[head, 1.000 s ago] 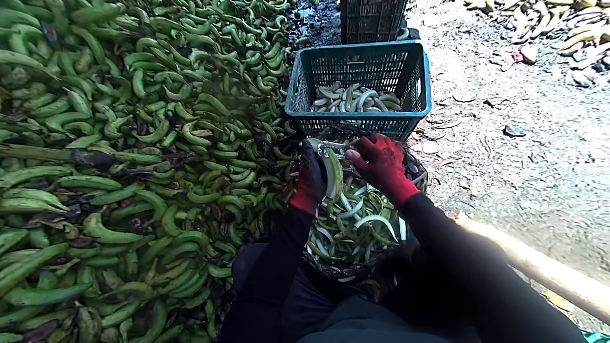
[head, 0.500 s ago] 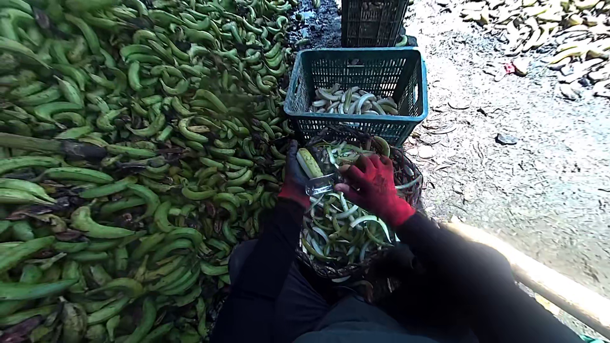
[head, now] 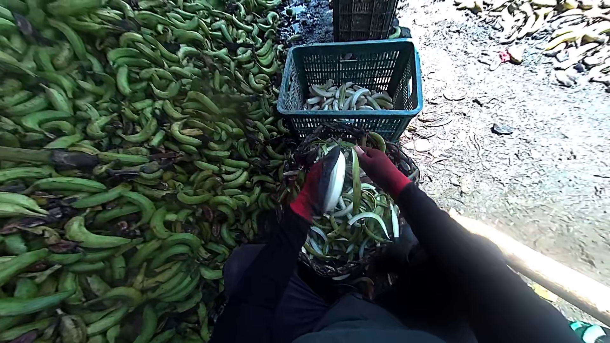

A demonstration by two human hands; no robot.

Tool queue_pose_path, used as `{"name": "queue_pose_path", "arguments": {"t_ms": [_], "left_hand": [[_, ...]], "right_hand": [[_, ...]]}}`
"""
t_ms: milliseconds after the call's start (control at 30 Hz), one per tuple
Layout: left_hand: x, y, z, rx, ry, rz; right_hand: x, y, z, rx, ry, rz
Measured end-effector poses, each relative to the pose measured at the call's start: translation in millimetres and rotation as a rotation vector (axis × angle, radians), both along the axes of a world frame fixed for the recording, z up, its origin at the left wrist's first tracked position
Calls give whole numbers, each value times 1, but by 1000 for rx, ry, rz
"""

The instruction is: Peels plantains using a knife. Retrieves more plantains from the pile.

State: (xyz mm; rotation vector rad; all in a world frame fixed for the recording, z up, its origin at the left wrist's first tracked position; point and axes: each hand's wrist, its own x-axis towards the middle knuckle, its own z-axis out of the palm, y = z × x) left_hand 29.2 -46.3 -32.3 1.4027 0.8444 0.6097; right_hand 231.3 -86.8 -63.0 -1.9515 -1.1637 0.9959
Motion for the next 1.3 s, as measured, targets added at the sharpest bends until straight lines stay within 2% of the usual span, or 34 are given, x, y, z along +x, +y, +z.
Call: {"name": "queue_pose_path", "arguments": {"t_ms": [67,133,233,333,400,467,533,600,667,800,867,933,1033,1100,1167,1233,1300], "left_hand": [[-16,13,-5,-155,-178,27],[-29,23,1,-259,-286,67],[-17,47,10,-638,-506,64],[-13,47,11,-712,-490,38],[-7,39,4,-664,-455,51],[-10,26,1,-519,-425,81],[-15,7,-1,-342,-355,111],[-11,-7,-6,-270,-336,141],[-6,-22,-11,-315,-293,184],[-12,-24,-18,-388,-431,87],[-26,-22,-23,-380,-411,106],[-41,-18,-37,-424,-276,222],[-51,-23,-55,-506,-48,276],[-34,-18,-42,-571,-32,291],[-2,4,-8,-566,-281,392],[26,25,35,-428,-456,421],[34,32,76,-244,-514,402]], "right_hand": [[-2,-10,6,89,-138,8],[-8,-24,8,314,-335,177],[-21,-35,12,603,-589,450],[-27,-35,16,639,-690,527],[-28,-32,12,557,-678,502],[-29,-29,5,489,-619,435],[-31,-28,-4,432,-550,331],[-33,-27,-11,398,-460,207],[-31,-25,-8,298,-393,112],[-12,-10,2,66,-349,-43],[-3,-17,8,76,-309,-96],[6,-24,22,111,-238,-139],[16,-45,36,278,-159,-180],[26,-48,40,361,-89,-206],[27,-47,41,421,50,-233],[25,-43,38,503,184,-305],[26,-43,38,548,185,-312]]}}
